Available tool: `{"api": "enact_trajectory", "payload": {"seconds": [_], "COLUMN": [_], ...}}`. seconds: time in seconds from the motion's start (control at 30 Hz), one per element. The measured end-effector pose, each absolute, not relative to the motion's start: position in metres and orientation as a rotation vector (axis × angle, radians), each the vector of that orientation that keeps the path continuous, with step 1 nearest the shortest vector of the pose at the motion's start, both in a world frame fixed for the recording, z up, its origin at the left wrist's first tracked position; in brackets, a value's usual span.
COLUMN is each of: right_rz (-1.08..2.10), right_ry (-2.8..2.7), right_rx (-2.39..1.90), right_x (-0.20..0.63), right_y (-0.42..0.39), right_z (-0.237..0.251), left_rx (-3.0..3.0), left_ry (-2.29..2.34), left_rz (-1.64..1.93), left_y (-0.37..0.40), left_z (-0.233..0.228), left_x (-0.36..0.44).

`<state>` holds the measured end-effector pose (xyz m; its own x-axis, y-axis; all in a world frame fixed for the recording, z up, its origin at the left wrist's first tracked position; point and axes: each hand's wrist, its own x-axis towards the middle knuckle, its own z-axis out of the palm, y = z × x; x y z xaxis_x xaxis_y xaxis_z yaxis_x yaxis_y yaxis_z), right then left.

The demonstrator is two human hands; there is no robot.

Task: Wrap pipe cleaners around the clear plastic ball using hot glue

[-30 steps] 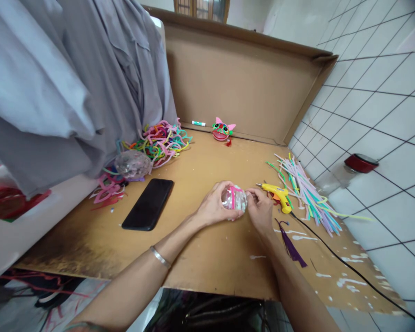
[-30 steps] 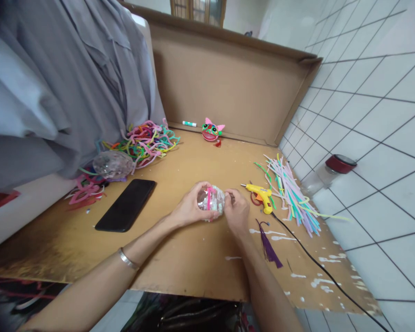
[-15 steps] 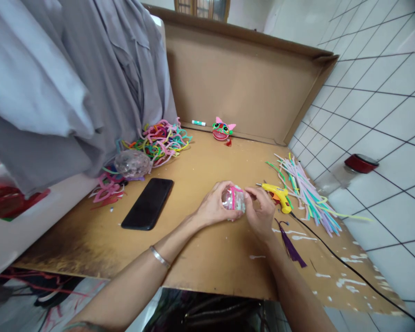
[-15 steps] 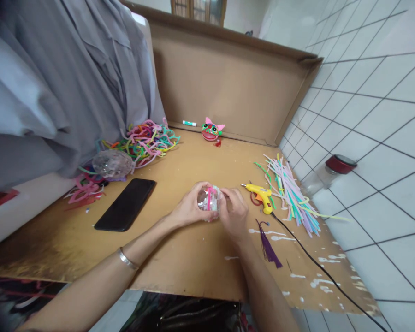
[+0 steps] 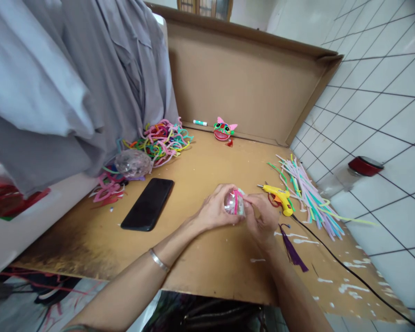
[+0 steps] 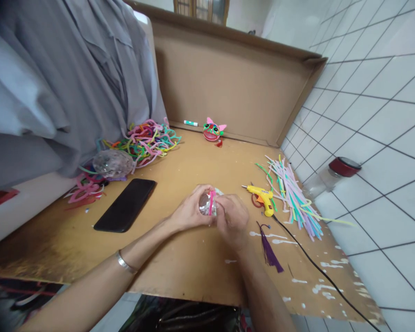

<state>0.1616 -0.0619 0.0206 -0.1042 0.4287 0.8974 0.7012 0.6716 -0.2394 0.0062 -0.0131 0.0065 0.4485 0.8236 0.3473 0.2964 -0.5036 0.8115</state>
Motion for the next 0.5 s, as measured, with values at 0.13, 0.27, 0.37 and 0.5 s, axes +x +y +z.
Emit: {"api": "enact_trajectory", "payload": {"seconds": [0.13, 0.27, 0.37, 0.5], "right_rz": [-0.261, -0.205, -0.177, -0.159], "right_ry": [-1.73, -1.723, -1.74, -1.762], "right_rx": [-1.002, -1.062, -1.038, -0.945], "right_x": [0.1599, 0.1582, 0.1579, 0.159], "right_y": [-0.0661, -0.0689, -0.0686, -0.066], "right_z": [0.0233, 0.0252, 0.0253, 0.023], "left_rx": [2.015, 2.025, 2.019, 2.01], "left_ry": [0.931, 0.912, 0.913, 0.915], "left_rz": [0.998, 1.029, 1.047, 1.05], "left_y": [-0.0135, -0.0133, -0.0133, -0.0135], "left_z": [0.0075, 0.0081, 0.008, 0.0074], "left_x": [0.0069, 0.008, 0.0079, 0.0077]}}
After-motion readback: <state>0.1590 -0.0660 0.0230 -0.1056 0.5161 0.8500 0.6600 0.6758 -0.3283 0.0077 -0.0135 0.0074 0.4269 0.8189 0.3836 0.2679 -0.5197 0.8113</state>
